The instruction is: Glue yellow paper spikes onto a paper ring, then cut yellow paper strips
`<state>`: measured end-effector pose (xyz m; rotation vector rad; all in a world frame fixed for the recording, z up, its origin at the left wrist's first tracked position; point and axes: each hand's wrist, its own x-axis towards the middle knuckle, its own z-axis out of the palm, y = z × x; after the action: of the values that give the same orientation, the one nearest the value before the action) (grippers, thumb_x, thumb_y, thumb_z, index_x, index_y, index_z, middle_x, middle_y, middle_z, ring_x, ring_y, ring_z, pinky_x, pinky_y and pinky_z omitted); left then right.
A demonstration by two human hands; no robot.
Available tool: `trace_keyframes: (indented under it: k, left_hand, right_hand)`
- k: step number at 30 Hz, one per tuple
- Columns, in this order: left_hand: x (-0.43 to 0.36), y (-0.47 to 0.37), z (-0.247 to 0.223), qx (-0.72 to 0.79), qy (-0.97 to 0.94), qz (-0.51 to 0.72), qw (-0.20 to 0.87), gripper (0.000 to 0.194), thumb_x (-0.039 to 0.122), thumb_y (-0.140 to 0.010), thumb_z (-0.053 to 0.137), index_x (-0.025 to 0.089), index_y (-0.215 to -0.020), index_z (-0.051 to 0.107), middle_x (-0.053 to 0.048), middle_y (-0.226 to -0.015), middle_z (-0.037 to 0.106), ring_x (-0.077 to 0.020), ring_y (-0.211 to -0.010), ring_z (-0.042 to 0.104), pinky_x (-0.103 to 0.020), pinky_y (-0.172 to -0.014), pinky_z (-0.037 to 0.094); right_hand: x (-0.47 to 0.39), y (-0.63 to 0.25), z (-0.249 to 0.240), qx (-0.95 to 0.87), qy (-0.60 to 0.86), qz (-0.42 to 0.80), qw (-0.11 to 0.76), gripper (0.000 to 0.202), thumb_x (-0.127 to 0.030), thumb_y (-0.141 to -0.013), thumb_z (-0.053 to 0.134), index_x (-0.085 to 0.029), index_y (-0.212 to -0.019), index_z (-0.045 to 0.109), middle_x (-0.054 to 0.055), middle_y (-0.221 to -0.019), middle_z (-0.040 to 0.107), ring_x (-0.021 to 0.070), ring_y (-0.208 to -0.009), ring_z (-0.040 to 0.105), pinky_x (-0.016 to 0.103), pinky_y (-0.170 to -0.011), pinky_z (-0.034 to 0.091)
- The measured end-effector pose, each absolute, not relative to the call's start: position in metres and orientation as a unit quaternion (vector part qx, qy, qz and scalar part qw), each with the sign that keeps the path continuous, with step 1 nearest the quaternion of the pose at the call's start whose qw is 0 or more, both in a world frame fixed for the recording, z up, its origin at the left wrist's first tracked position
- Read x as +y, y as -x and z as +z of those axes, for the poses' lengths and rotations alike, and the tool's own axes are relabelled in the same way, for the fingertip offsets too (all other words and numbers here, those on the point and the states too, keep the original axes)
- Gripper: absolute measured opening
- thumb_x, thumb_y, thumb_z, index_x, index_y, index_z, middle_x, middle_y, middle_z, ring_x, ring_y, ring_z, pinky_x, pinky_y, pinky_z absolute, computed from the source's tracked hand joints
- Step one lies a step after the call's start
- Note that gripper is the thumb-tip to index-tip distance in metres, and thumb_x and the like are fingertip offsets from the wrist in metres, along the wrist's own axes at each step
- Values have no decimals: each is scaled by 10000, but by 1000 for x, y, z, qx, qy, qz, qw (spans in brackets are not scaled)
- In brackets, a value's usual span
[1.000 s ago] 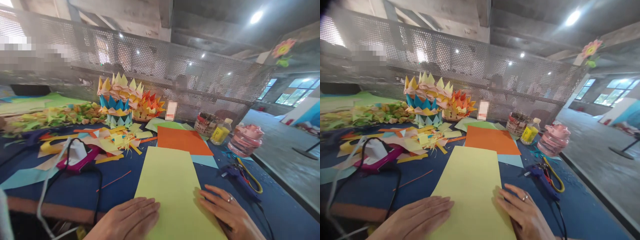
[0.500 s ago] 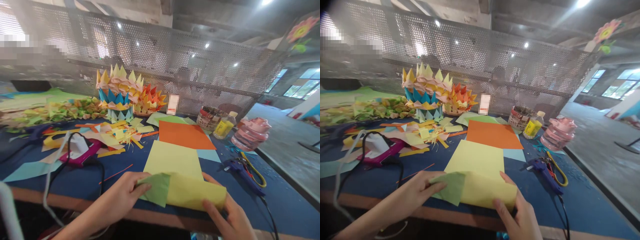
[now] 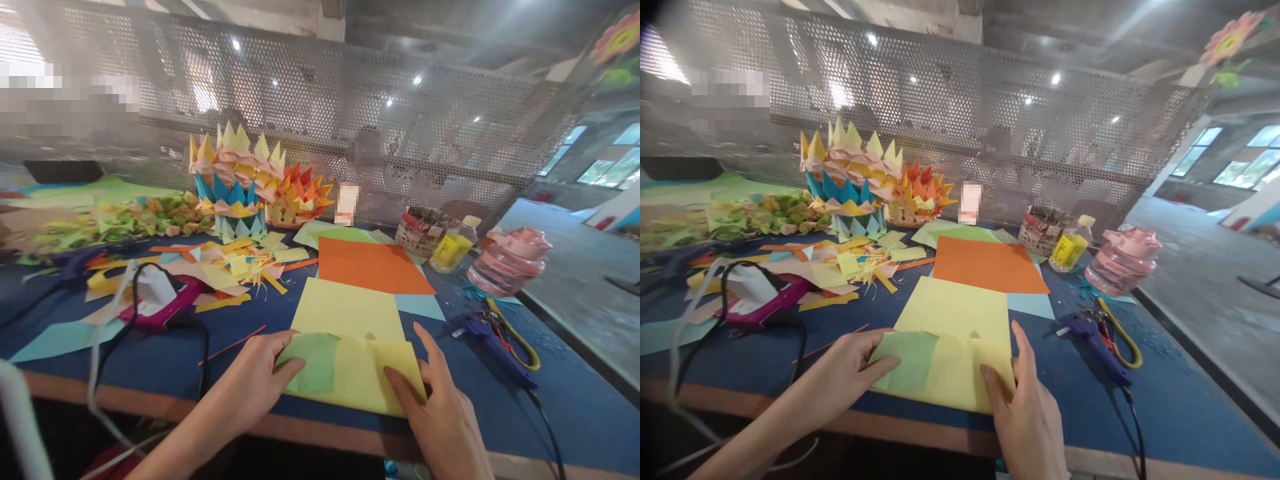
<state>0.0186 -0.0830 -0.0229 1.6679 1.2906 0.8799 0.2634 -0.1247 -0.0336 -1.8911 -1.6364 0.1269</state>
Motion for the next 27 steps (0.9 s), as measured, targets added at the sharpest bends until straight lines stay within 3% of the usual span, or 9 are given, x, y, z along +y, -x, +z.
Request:
trace_keyframes:
  k: [6,10,13,16,19,21,24,27]
  left_hand:
    - [-92,-19,-28,499,-732,330,325,259,194,-840,490,207,-1005,688,-30,-881,725,-208,-806,659,-241,-707,486]
    - [-95,-20,-37,498,-758,333,256,268,211,-877,453,226,-1033,670,-51,-1017,716,-214,-952,660,-259,-824,487]
    - [-96,-20,-45,487,-778,335,212,292,168,-865,447,230,-1083,632,-51,-1018,700,-206,-944,649,-276,-827,499]
    - [-96,-18,-50,482,-794,337,158,433,133,-839,466,234,-1259,492,-68,-1184,623,-227,-1091,574,-350,-928,472]
    - [-98,-16,-47,497,-795,336,93,611,115,-824,486,243,-1397,316,-93,-1395,433,-267,-1271,405,-453,-1034,378]
    - [-100,-17,-41,490,-808,322,65,582,81,-837,451,278,-1378,366,-82,-1407,397,-273,-1265,392,-468,-1025,373]
    - [-103,-19,-33,418,-858,285,88,440,42,-843,403,271,-1176,576,-61,-1225,541,-226,-1071,526,-372,-913,457]
    - [-105,-21,-36,365,-887,259,117,409,4,-826,367,216,-1068,618,-59,-1078,610,-184,-944,568,-305,-837,491]
  right_hand:
    - [-128,-263,-39,-637,706,1,309,546,-409,-870,470,-234,-1375,357,-42,-627,609,190,-526,659,260,-469,491]
    - [-132,-258,-41,-627,714,-18,310,530,-412,-876,461,-249,-1371,364,-29,-681,635,188,-552,665,263,-479,500]
    - [-133,-260,-43,-633,710,-29,308,531,-427,-876,465,-254,-1368,365,-21,-717,662,198,-613,690,265,-497,518]
    - [-133,-263,-46,-650,697,-54,298,542,-454,-877,471,-241,-1365,371,2,-752,687,214,-631,702,279,-502,531]
    - [-133,-264,-48,-647,701,-71,292,526,-465,-893,443,-248,-1367,373,30,-818,708,234,-683,714,306,-532,545]
    - [-132,-265,-49,-653,697,-81,286,525,-465,-887,456,-251,-1360,380,38,-846,716,237,-685,716,307,-521,543]
    - [-131,-268,-51,-661,692,-85,276,540,-453,-877,478,-248,-1365,371,47,-905,722,214,-608,705,289,-482,527]
    - [-129,-271,-53,-670,687,-83,269,547,-444,-889,460,-237,-1381,341,50,-938,721,201,-632,709,274,-493,530]
